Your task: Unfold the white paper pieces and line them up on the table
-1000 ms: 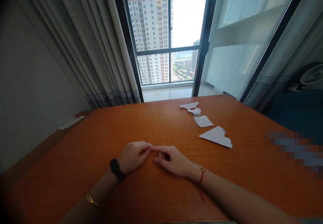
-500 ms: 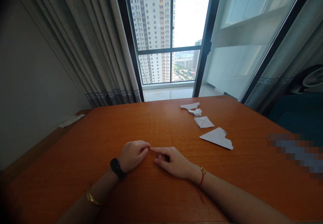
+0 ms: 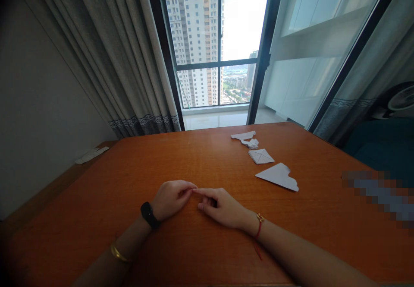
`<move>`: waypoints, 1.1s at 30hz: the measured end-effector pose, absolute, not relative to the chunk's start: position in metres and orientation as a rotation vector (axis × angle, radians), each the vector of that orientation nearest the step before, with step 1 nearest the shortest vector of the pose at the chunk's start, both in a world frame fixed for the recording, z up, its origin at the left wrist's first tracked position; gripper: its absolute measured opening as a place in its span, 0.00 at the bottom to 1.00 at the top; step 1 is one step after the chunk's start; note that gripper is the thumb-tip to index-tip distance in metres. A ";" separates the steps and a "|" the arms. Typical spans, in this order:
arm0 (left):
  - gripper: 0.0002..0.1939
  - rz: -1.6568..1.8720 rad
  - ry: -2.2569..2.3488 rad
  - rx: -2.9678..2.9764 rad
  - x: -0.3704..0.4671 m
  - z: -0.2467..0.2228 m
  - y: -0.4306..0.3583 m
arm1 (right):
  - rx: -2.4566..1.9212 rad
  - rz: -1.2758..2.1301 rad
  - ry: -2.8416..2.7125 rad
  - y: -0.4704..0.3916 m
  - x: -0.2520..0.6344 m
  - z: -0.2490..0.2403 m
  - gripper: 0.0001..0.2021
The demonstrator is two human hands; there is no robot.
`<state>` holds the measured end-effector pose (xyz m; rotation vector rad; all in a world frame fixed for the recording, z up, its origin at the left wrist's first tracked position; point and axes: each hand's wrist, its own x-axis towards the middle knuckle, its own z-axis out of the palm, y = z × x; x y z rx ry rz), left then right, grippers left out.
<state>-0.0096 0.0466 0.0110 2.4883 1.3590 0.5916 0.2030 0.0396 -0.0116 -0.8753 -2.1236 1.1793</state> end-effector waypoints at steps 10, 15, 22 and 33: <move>0.13 0.562 1.331 2.531 -0.010 0.008 0.047 | -0.879 1.187 -2.124 0.039 0.203 -0.012 0.24; 0.13 0.577 1.285 2.527 -0.011 0.007 0.047 | -0.882 1.188 -2.119 0.039 0.203 -0.011 0.23; 0.13 0.567 1.277 2.527 -0.010 0.007 0.047 | -0.888 1.173 -2.129 0.039 0.204 -0.011 0.23; 0.12 0.553 1.263 2.542 -0.011 0.005 0.048 | -0.890 1.179 -2.125 0.040 0.203 -0.013 0.22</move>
